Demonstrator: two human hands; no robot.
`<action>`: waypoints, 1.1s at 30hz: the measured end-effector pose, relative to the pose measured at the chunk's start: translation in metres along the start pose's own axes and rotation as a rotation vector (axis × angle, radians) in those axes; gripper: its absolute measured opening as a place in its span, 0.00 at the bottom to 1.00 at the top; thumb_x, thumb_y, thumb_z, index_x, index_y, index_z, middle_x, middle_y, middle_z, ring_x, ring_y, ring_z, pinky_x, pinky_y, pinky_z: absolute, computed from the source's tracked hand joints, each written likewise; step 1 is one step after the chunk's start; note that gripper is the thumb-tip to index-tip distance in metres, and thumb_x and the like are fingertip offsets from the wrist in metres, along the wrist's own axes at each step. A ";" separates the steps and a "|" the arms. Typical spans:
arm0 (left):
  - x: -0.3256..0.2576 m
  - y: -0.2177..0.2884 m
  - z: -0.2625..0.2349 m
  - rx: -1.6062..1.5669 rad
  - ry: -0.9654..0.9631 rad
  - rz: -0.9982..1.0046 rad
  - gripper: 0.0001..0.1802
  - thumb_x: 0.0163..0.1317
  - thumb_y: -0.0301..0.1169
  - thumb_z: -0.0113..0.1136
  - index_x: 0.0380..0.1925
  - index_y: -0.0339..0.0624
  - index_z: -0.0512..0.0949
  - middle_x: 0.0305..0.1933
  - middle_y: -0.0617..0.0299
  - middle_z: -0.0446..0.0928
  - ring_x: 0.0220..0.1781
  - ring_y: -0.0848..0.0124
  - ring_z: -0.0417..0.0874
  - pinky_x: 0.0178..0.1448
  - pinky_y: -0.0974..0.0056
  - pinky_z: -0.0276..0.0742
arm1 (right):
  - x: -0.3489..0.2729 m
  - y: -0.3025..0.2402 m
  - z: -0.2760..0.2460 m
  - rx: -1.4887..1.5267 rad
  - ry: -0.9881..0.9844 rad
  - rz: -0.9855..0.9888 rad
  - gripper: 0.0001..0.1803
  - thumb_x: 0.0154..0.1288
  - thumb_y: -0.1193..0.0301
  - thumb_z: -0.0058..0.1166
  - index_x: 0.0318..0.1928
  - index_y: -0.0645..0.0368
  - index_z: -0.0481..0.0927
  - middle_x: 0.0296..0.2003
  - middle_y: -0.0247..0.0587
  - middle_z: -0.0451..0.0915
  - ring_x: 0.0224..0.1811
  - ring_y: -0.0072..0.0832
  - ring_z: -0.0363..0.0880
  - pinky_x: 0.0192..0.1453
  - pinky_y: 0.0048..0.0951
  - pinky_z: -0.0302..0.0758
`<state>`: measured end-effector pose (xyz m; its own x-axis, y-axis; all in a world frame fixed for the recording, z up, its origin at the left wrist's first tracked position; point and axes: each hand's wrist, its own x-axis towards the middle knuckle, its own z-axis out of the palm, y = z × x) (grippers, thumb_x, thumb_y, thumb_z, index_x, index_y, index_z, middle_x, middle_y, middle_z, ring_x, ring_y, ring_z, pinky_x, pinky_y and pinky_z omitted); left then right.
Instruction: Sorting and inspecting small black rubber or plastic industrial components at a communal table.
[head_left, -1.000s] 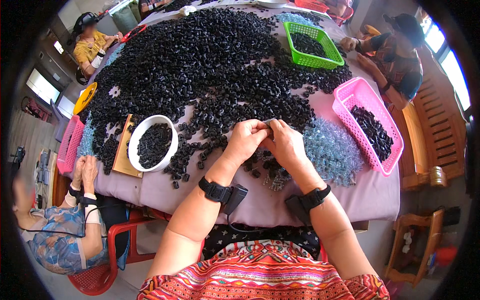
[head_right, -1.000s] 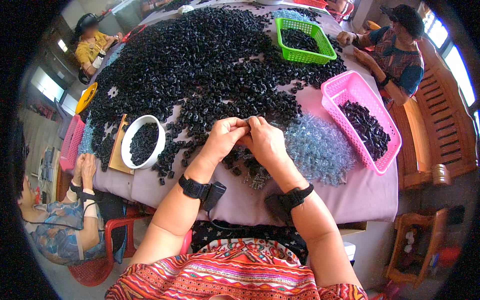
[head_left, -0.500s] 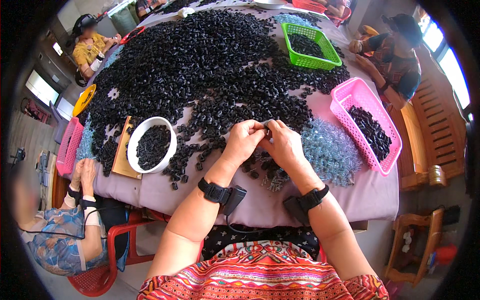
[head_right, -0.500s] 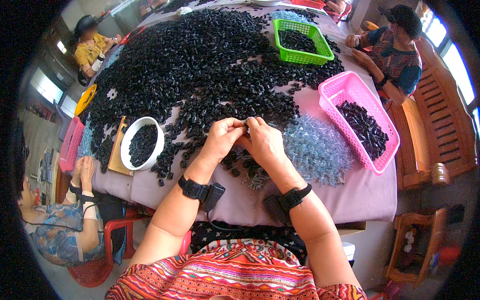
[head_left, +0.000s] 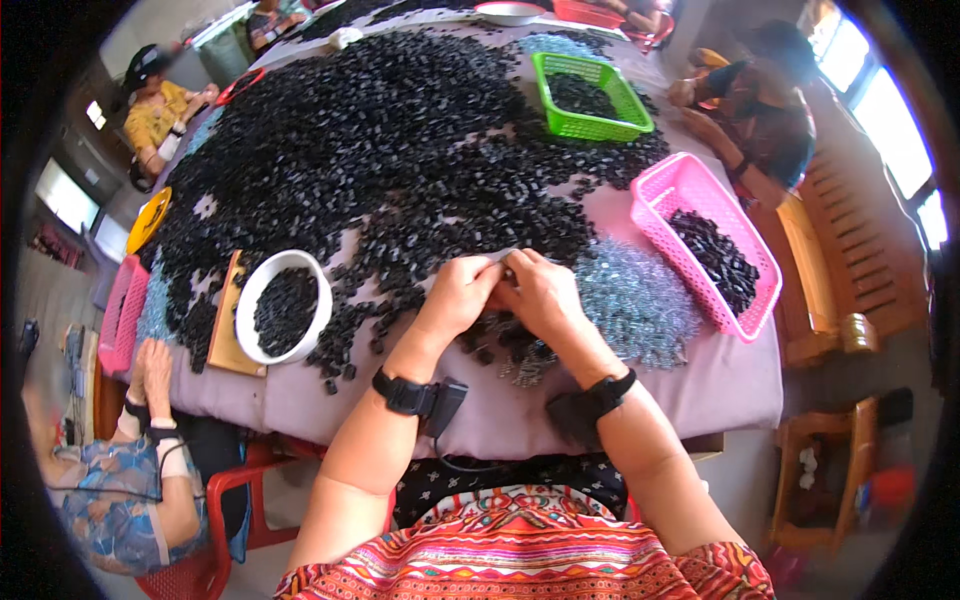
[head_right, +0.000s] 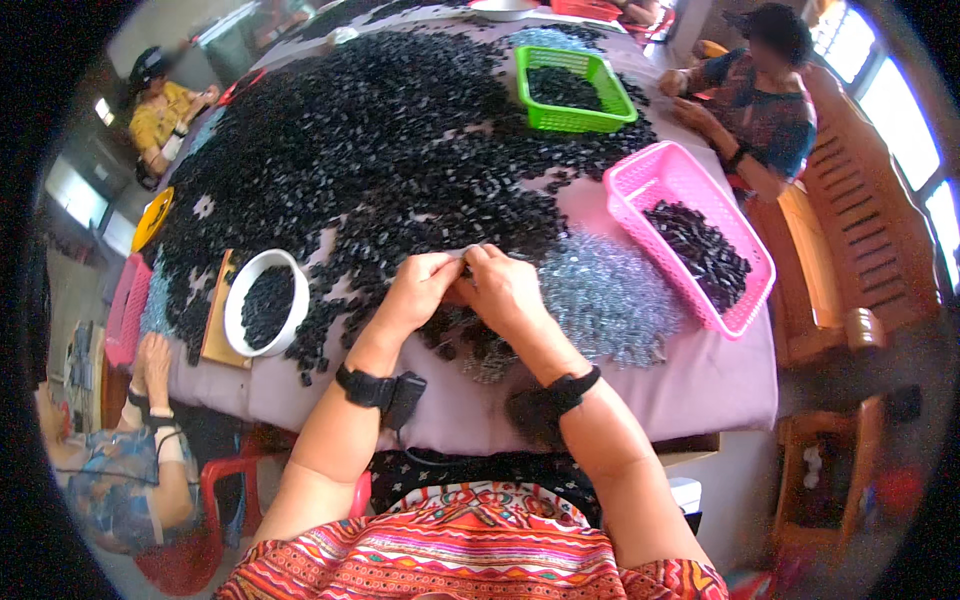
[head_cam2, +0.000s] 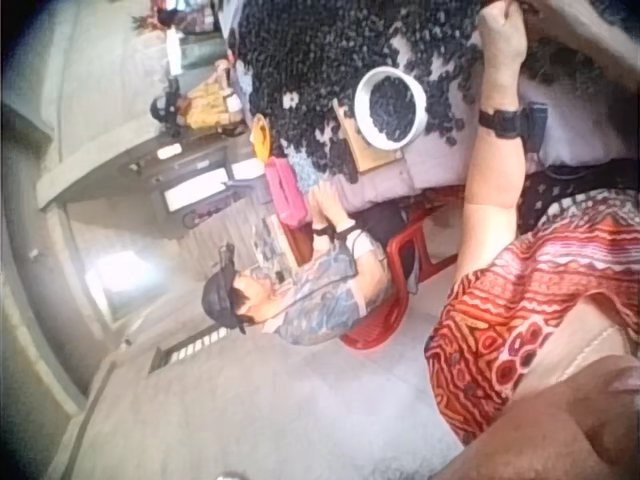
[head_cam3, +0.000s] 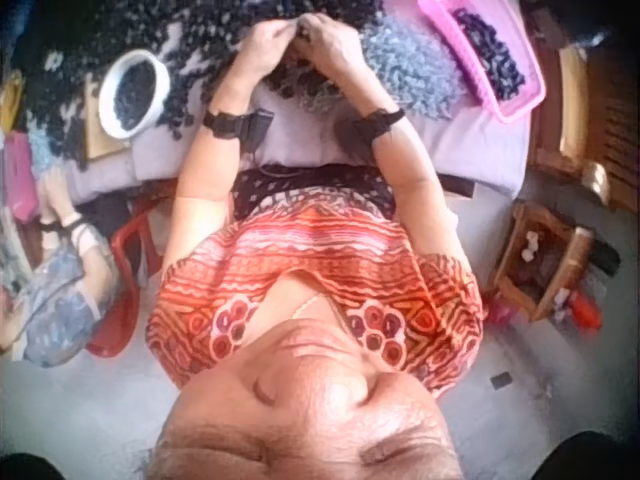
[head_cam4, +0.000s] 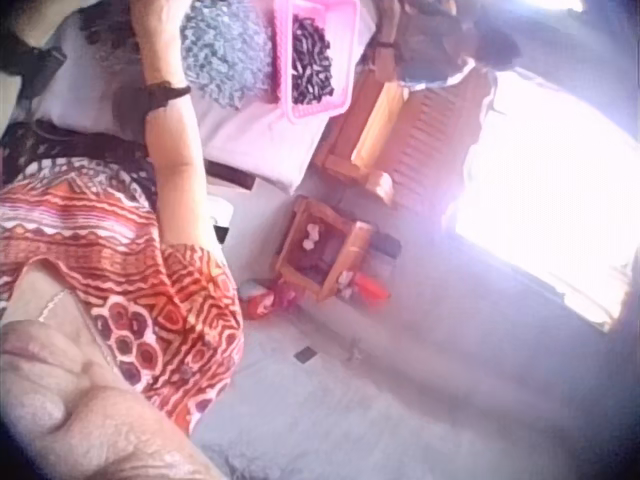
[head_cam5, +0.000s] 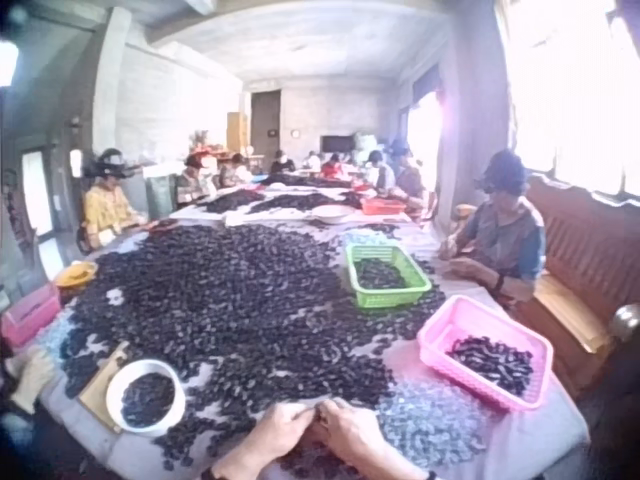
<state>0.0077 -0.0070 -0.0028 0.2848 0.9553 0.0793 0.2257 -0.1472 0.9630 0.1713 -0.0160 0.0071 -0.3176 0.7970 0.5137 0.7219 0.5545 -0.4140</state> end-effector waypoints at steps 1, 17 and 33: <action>-0.003 0.005 0.000 0.041 0.057 0.018 0.15 0.74 0.34 0.50 0.35 0.33 0.80 0.28 0.66 0.81 0.28 0.80 0.79 0.33 0.70 0.76 | 0.002 0.000 -0.001 0.089 0.010 0.053 0.14 0.56 0.66 0.64 0.34 0.60 0.74 0.30 0.46 0.79 0.31 0.48 0.81 0.34 0.41 0.78; -0.013 0.024 -0.005 0.529 -0.293 0.163 0.10 0.49 0.32 0.69 0.30 0.40 0.82 0.32 0.55 0.80 0.41 0.57 0.81 0.45 0.56 0.76 | 0.011 0.060 -0.049 0.597 0.286 0.496 0.07 0.63 0.73 0.60 0.41 0.62 0.85 0.25 0.34 0.81 0.21 0.17 0.73 0.26 0.23 0.71; -0.003 0.004 -0.016 0.537 0.121 0.126 0.06 0.66 0.29 0.56 0.38 0.38 0.77 0.34 0.55 0.83 0.33 0.59 0.83 0.40 0.62 0.78 | 0.000 0.019 -0.025 -0.274 -0.227 0.198 0.05 0.50 0.76 0.59 0.31 0.58 0.80 0.32 0.46 0.80 0.39 0.45 0.82 0.43 0.43 0.79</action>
<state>-0.0075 -0.0065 0.0049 0.2386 0.9400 0.2441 0.6482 -0.3413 0.6807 0.2004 -0.0118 0.0182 -0.2615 0.9317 0.2520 0.9102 0.3249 -0.2567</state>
